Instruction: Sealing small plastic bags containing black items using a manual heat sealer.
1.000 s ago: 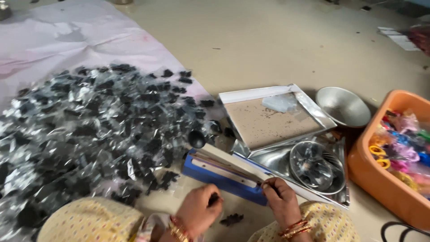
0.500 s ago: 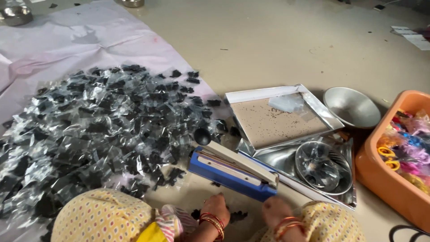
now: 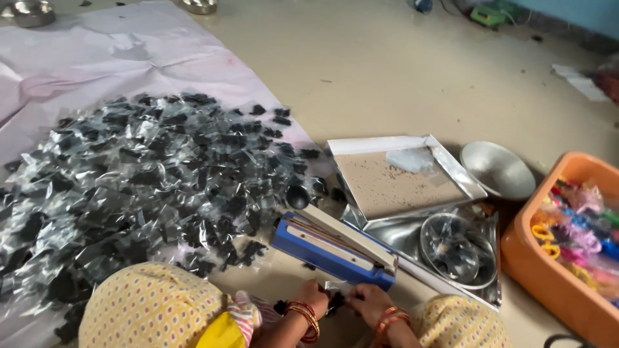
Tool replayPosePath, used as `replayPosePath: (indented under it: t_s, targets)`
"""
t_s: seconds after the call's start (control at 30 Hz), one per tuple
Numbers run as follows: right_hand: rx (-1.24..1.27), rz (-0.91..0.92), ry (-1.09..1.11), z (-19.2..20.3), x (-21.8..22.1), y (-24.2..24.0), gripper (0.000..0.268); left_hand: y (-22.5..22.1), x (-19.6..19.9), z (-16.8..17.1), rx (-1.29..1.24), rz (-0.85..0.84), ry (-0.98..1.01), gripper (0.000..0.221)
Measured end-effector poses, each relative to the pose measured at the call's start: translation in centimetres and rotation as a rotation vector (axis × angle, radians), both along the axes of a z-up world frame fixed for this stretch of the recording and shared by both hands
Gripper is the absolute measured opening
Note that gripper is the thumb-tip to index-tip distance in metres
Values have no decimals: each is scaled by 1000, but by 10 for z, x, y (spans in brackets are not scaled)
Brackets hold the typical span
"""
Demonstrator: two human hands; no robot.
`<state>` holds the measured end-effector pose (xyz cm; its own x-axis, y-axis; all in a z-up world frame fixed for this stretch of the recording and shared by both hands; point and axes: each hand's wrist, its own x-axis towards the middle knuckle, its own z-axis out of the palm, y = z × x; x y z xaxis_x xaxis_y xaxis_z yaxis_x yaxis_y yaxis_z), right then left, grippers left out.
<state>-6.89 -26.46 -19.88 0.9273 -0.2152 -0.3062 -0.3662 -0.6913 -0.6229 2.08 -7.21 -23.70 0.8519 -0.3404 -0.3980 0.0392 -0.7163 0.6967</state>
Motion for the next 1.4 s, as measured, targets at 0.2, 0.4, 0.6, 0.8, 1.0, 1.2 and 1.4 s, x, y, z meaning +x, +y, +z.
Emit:
replayPosePath:
  t_s: [0.2, 0.4, 0.6, 0.8, 1.0, 1.2, 1.4]
  targets:
    - [349, -65, 16, 94, -15, -11, 24, 3, -5, 53, -439, 202, 241, 27]
    - [624, -311, 84, 130, -23, -5, 25, 24, -9, 121, -934, 238, 955, 25]
    - [658, -254, -50, 116, -23, -13, 20, 34, -11, 146, -1056, 215, 893, 31]
    - [536, -223, -61, 128, -25, -7, 21, 35, -14, 153, -1032, 190, 882, 32]
    - [554, -221, -61, 125, -24, -10, 21, 30, -15, 148, -1028, 208, 888, 29]
    - [561, -175, -31, 122, -29, -14, 18, 26, -13, 142, -1014, 219, 917, 33]
    - [578, -162, 25, 141, -35, -22, 40, 27, -14, 140, -1027, 256, 926, 30]
